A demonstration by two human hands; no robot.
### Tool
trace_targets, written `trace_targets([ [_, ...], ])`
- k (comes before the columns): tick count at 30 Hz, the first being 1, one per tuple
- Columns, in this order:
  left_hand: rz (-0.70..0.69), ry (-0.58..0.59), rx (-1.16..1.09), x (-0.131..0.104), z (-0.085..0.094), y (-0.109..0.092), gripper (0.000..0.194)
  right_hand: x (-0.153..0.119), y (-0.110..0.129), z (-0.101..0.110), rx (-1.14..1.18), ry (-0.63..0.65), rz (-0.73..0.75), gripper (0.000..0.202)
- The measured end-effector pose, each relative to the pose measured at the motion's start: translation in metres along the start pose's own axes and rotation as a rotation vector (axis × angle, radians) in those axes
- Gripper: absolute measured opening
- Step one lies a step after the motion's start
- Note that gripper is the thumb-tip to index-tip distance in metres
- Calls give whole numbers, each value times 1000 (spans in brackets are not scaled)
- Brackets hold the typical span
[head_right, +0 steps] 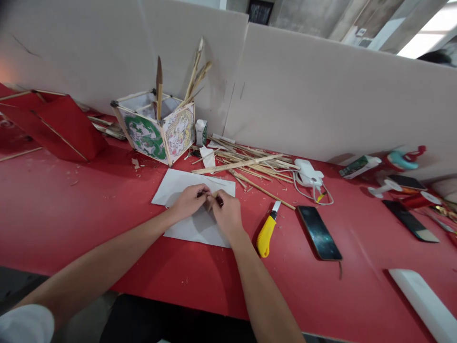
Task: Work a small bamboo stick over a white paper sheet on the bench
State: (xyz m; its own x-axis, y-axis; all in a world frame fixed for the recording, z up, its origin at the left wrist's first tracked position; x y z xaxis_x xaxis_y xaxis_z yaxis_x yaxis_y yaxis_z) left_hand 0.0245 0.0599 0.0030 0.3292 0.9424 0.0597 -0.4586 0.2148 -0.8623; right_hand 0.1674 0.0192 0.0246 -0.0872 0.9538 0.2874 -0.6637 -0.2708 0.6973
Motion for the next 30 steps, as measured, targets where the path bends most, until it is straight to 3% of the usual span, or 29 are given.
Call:
trace_targets([
  [4,-13,-1,18,0,-1,-2,16,6,-9,17,-173,-122,-13,17],
  [8,8,8,15,1,-1,1,15,2,5,5,-156,-20,99,15],
  [13,2,10,1,1,0,2,18,-3,8,-14,83,117,35,19],
  [20,-18,10,-18,2,-2,0,16,5,-11,16,-141,-169,-44,18],
  [24,8,3,-38,3,-1,3,13,0,5,6,-158,-90,58,18],
  [30,39,22,-128,7,0,11,14,-6,11,-19,119,83,1,14],
])
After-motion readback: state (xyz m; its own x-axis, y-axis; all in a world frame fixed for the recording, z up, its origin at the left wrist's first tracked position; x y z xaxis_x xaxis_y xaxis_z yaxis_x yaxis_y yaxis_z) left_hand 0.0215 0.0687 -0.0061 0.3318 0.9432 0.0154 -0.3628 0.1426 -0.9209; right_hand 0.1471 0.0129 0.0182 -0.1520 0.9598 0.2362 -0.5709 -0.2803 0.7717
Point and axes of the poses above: each hand's wrist, its own x-axis towards the middle knuckle, its own z-axis out of the back of the hand, y = z × x, the point moved 6 cm from there along x, towards the middle knuckle, and after that the axes turned 3 degrees about z, right-handed, at the moved point
